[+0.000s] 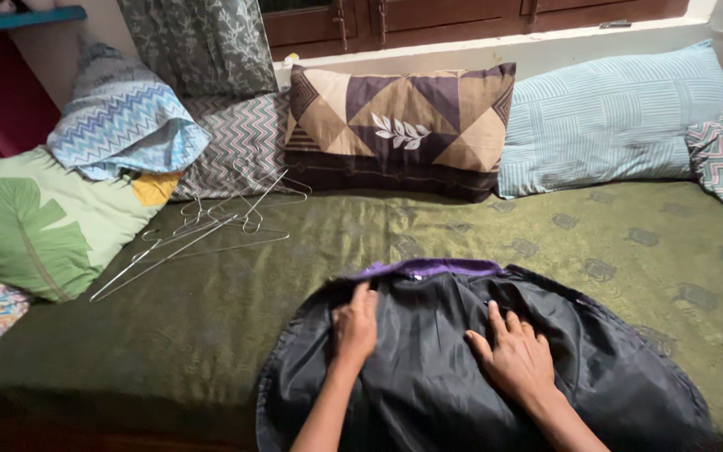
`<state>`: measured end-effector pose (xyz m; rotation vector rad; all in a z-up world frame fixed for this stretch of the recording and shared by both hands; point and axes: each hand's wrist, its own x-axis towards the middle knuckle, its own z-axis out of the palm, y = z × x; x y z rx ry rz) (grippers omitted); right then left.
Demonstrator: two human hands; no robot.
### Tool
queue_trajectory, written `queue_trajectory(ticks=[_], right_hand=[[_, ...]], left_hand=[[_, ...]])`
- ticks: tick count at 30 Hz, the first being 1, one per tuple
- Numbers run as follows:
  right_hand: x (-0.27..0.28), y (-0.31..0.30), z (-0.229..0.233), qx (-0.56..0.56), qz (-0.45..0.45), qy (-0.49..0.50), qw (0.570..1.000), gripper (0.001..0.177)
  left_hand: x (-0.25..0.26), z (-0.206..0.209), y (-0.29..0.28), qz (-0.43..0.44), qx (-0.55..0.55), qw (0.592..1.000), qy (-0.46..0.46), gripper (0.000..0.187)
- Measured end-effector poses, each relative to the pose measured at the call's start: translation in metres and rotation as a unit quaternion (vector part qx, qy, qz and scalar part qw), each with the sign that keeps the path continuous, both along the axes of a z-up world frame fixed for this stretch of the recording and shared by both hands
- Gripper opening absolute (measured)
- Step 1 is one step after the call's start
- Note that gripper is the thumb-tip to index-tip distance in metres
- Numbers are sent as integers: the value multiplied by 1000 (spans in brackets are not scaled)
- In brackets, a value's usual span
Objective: The person places a purple vest on a hanger, buttons it, and sets it aside. Then the person places a red jacket on a hanger and adjusts it.
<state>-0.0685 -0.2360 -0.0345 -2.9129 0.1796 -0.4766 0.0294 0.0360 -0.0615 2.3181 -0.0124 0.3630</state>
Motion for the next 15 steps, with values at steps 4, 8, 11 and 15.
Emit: queue_trajectory(ticks=[4, 8, 11, 15], right_hand=[[-5, 6, 12, -8, -1, 2, 1000, 82], [-7, 6, 14, 25, 8, -13, 1000, 88], [-4, 3, 10, 30, 15, -63, 997, 91], [1, 1, 3, -14, 10, -107, 994, 83]], left_hand=[[15, -11, 29, 26, 151, 986, -58, 44], [-6, 24, 32, -24, 195, 975, -99, 72], [-17, 52, 27, -52, 242, 962, -116, 88], [-4, 63, 26, -63, 359, 914, -175, 92]])
